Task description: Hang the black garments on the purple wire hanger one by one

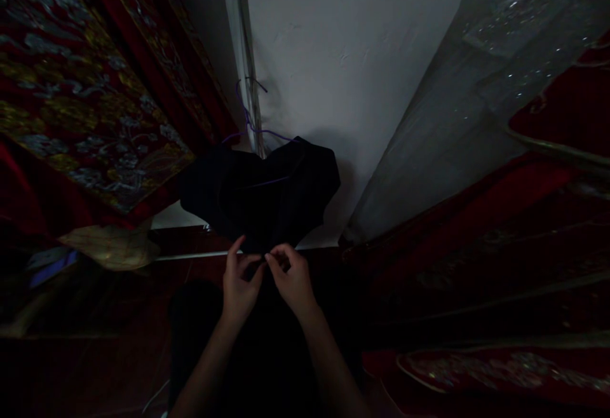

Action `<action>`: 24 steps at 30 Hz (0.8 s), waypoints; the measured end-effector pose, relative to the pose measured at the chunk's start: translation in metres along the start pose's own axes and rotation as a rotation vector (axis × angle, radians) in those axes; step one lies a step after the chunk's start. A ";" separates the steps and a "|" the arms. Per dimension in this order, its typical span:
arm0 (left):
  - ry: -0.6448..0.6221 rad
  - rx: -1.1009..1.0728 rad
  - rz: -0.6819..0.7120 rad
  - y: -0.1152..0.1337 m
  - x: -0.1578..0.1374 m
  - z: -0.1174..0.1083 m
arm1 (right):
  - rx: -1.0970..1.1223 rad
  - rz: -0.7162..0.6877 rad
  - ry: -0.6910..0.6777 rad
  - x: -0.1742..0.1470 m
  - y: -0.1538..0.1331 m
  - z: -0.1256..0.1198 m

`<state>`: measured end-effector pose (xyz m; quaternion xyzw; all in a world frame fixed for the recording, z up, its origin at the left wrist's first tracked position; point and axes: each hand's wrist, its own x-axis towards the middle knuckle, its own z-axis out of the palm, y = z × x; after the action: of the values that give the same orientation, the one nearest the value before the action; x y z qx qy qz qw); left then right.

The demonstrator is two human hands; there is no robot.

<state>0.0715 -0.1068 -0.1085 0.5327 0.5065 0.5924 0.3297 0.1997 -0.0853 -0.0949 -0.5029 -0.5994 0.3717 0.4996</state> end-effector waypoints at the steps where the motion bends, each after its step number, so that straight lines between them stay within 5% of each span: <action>1: 0.000 0.018 0.008 -0.001 0.001 -0.002 | -0.012 -0.003 -0.009 -0.001 0.001 0.002; 10: -0.050 0.146 0.105 -0.001 -0.002 -0.002 | -0.069 -0.189 0.028 -0.003 0.013 -0.004; 14: -0.112 0.186 0.098 0.006 0.003 -0.007 | -0.126 -0.293 0.077 0.023 0.003 -0.012; 24: -0.428 0.350 0.037 -0.001 -0.001 -0.032 | -0.338 -0.750 0.206 0.149 -0.102 -0.039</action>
<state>0.0405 -0.1159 -0.1071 0.7039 0.5101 0.3758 0.3211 0.2146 0.0356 0.0437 -0.3593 -0.7404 0.0087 0.5680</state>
